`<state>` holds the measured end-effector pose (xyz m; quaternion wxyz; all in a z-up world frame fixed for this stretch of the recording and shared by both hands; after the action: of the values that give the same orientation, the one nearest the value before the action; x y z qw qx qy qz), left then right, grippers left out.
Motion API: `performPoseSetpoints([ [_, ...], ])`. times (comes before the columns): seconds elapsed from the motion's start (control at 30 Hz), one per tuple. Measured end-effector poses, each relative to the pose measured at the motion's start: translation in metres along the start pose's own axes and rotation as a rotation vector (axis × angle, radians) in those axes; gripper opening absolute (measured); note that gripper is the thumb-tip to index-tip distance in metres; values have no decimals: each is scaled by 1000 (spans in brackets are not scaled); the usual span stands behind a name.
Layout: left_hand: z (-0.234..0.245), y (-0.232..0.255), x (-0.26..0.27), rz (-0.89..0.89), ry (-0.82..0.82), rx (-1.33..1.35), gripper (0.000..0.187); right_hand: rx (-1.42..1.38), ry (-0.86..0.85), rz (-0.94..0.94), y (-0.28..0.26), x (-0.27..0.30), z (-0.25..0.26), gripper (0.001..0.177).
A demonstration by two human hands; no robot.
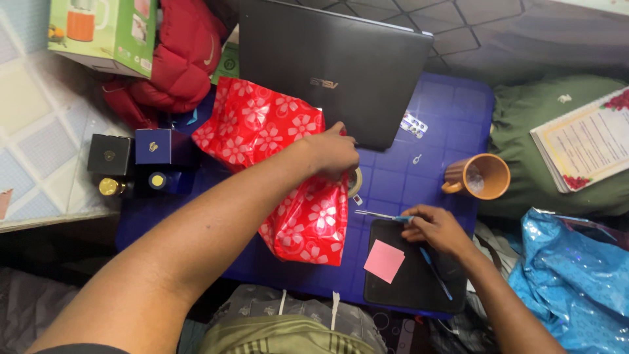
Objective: The person wraps a small rectangular box with red floral wrapping paper. They cut the paper with scissors, fold the edges around the box, and secure the folds with clear adhesive tape. The wrapped box remains on the blue table at the end.
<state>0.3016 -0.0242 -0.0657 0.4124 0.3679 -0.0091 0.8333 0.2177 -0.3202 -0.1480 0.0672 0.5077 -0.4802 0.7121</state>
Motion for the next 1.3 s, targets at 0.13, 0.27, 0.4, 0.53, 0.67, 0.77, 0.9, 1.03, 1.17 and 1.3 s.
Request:
performPoseSetpoints([
  [0.13,-2,1,0,-8,39,24,27,-342,-200,0,18,-5,-4,36],
  [0.27,-11,1,5,28,30,-17,18,-351,-237,-68,21,0,-7,30],
  [0.4,-7,0,11,16,78,21,31,-421,-371,-24,-7,19,-12,29],
  [0.53,-9,6,13,25,121,14,27,-389,-478,-21,-30,46,-20,45],
  [0.67,-14,3,13,65,129,29,20,-371,-522,-75,-39,56,-32,54],
  [0.77,-16,4,12,61,169,-12,20,-319,-548,-79,-34,59,-36,47],
  [0.9,-18,5,11,92,206,-31,13,-369,-681,4,-28,62,-36,46],
  [1.03,-18,5,9,70,263,-26,16,-208,-570,-23,-21,61,-34,63],
  [1.17,-22,4,8,89,243,-65,14,-199,-642,60,-33,65,-34,68],
  [1.3,-14,3,13,99,248,-33,15,107,-581,3,-57,69,-25,68],
])
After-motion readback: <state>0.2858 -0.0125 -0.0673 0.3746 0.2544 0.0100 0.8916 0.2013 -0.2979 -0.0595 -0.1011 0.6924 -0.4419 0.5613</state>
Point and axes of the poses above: each hand's wrist, its own x-axis away from the middle knuckle, its own z-axis out of the back of the hand, y = z × x, the point moved 3 cm from there along -x, towards the middle knuckle, and after that the axes turned 7 degrees about -y, right-handed, at the moved point
